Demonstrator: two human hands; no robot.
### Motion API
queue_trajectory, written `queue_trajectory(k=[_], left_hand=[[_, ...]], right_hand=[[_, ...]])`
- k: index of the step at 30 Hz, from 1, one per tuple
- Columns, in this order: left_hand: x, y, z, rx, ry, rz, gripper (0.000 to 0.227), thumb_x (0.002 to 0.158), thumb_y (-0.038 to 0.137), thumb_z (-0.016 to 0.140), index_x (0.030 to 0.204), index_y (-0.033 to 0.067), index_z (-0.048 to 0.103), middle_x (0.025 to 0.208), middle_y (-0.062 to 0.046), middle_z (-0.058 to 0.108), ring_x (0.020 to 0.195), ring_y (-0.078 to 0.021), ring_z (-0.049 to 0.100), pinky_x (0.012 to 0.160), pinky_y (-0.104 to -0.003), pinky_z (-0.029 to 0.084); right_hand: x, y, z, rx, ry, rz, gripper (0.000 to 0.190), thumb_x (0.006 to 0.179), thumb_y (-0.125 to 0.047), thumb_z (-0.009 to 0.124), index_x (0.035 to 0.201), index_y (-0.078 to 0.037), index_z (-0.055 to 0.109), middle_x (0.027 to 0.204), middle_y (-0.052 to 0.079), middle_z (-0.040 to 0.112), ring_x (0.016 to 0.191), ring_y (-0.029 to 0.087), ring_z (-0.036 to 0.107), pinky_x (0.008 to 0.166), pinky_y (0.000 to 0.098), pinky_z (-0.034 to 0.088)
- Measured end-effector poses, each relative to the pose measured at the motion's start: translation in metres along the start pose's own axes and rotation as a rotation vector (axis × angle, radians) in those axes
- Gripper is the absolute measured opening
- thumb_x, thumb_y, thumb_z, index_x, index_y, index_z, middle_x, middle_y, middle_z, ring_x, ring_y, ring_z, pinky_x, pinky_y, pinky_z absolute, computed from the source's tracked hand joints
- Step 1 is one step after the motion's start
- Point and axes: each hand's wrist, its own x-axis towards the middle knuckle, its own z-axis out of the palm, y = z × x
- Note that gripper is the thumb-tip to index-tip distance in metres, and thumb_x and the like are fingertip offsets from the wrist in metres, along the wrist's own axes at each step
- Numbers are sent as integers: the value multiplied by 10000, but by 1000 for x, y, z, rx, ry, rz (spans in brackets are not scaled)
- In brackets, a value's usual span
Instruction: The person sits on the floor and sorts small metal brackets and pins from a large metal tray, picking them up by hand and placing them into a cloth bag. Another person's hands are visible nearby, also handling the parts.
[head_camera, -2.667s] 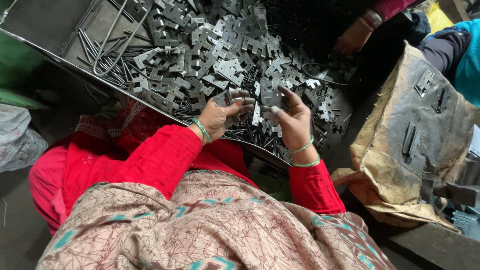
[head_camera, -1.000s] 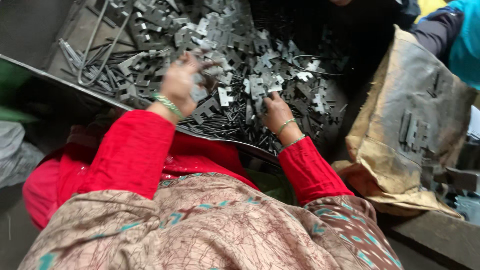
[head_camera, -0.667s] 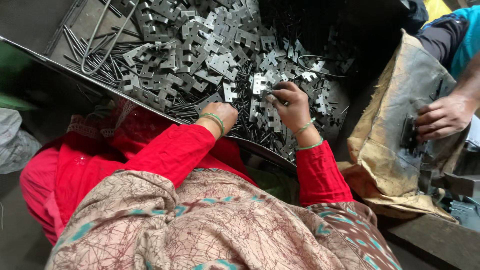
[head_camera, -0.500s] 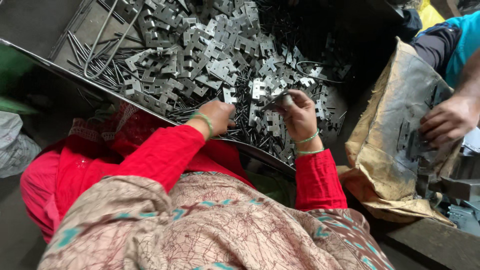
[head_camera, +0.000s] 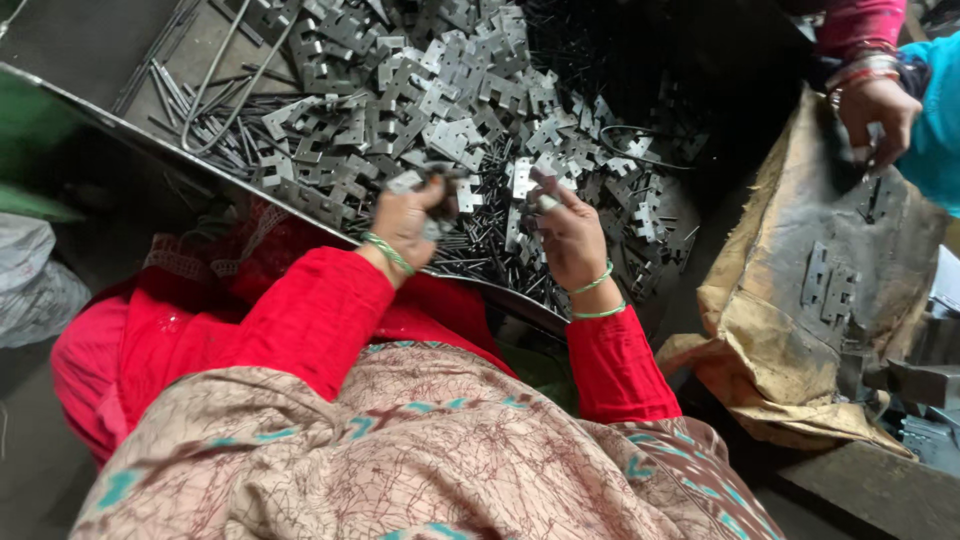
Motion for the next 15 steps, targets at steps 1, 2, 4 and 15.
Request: queue_trajectory(k=[1, 2, 4, 15], left_hand=[[-5, -10, 5, -19, -15, -42, 131, 950, 105, 593, 1051, 61, 663, 974, -65, 769, 871, -148, 727, 772, -305, 580], [-9, -22, 10, -103, -9, -81, 155, 963, 151, 556, 1046, 70, 659, 965, -71, 762, 855, -163, 721, 768, -318, 582], [-12, -44, 15, -273, -7, -160, 233, 988, 243, 482, 1036, 88, 650, 946, -81, 748, 823, -194, 708, 759, -345, 585], [-17, -52, 8, 1172, -492, 836, 740, 1063, 625, 479, 1428, -16, 536, 1319, -166, 573, 1217, -320, 561, 1076, -427, 468]], right_hand=[[-1, 3, 7, -224, -51, -126, 488, 1074, 20, 658, 1557, 50, 591, 1120, 167, 679, 921, 199, 497, 864, 319, 455], [-3, 9, 17, -374, -59, -238, 527, 1041, 19, 640, 1558, 12, 537, 1153, 150, 694, 962, 218, 573, 882, 324, 503], [-15, 22, 40, -678, -72, -468, 614, 974, 15, 604, 1558, -69, 432, 1218, 118, 726, 1044, 261, 723, 916, 337, 599], [-43, 7, 29, -726, -43, -263, 534, 956, 49, 658, 1484, -23, 617, 1054, 223, 740, 809, 196, 613, 727, 323, 527]])
